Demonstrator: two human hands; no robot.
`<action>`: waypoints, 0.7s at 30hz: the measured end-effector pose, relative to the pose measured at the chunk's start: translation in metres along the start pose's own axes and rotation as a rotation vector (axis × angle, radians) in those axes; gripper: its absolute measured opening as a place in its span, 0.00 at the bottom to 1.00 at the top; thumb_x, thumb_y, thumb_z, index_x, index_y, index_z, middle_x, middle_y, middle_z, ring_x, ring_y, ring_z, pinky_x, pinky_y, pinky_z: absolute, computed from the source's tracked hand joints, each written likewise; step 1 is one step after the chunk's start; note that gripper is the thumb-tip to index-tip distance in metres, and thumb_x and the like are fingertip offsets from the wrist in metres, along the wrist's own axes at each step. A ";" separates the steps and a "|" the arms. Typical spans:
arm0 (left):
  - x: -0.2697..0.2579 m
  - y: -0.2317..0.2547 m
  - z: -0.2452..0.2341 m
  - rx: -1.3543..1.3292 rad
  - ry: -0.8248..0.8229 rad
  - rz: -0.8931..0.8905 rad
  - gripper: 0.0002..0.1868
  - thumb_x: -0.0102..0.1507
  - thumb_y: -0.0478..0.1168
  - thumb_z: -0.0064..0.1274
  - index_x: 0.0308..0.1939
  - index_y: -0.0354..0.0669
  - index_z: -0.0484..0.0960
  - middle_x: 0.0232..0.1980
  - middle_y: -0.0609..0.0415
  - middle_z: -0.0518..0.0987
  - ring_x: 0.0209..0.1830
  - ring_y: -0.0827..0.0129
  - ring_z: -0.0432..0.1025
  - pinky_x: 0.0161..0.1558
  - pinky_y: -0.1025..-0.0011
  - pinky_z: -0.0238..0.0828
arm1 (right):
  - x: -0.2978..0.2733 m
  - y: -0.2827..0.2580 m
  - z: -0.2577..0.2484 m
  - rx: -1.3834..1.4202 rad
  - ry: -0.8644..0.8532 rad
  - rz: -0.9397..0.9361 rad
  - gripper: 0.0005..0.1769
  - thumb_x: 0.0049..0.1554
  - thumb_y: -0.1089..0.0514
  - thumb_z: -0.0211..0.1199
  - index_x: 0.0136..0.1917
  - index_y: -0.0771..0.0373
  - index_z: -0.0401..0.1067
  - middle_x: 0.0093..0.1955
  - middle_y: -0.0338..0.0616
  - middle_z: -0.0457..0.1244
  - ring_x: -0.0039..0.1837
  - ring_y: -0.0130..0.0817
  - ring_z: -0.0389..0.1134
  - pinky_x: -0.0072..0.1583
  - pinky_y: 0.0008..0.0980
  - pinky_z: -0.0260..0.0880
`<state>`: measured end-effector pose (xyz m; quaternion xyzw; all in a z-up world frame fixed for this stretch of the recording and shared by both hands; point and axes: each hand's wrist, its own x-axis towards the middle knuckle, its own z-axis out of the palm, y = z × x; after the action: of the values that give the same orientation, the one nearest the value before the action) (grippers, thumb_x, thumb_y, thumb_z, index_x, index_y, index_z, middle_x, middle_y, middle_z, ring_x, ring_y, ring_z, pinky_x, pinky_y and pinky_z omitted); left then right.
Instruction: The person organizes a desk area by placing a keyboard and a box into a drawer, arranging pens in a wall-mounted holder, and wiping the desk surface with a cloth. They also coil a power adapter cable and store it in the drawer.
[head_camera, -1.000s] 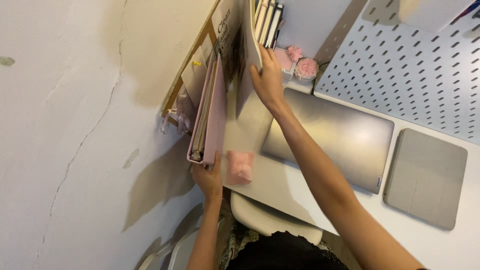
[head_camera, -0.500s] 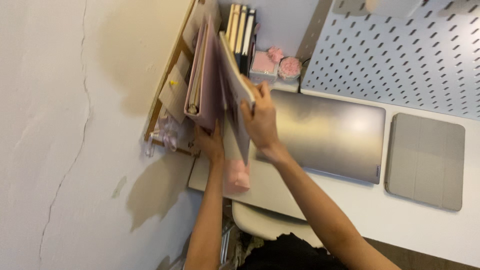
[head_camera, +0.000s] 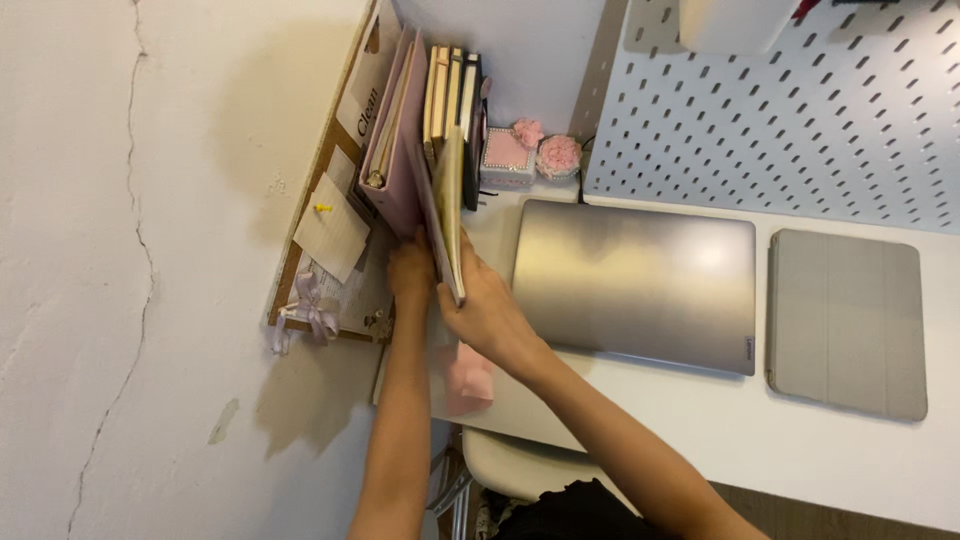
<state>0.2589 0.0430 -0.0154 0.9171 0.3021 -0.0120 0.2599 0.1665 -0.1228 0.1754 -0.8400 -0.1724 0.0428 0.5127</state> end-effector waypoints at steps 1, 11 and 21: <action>-0.001 -0.004 -0.004 0.029 -0.093 0.017 0.39 0.76 0.62 0.27 0.45 0.32 0.86 0.46 0.33 0.82 0.44 0.41 0.77 0.49 0.50 0.74 | 0.003 0.001 0.000 -0.007 -0.001 0.004 0.47 0.57 0.63 0.58 0.83 0.68 0.38 0.59 0.69 0.63 0.58 0.64 0.67 0.62 0.52 0.68; -0.130 -0.041 -0.041 -0.449 -0.387 0.185 0.38 0.56 0.36 0.55 0.67 0.37 0.55 0.44 0.39 0.83 0.43 0.54 0.80 0.43 0.59 0.77 | 0.042 -0.010 -0.003 0.046 -0.092 0.101 0.47 0.57 0.67 0.51 0.84 0.46 0.40 0.55 0.57 0.60 0.48 0.55 0.69 0.55 0.48 0.69; -0.081 -0.019 0.013 -0.520 -0.012 0.132 0.24 0.70 0.43 0.48 0.66 0.38 0.65 0.54 0.45 0.81 0.52 0.57 0.77 0.50 0.61 0.73 | 0.090 -0.024 0.041 0.040 0.053 -0.117 0.50 0.57 0.67 0.56 0.85 0.41 0.39 0.57 0.58 0.58 0.53 0.59 0.68 0.59 0.50 0.71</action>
<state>0.1835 0.0054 -0.0211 0.8371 0.2331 0.0777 0.4888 0.2348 -0.0483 0.1865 -0.8187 -0.2067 -0.0062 0.5356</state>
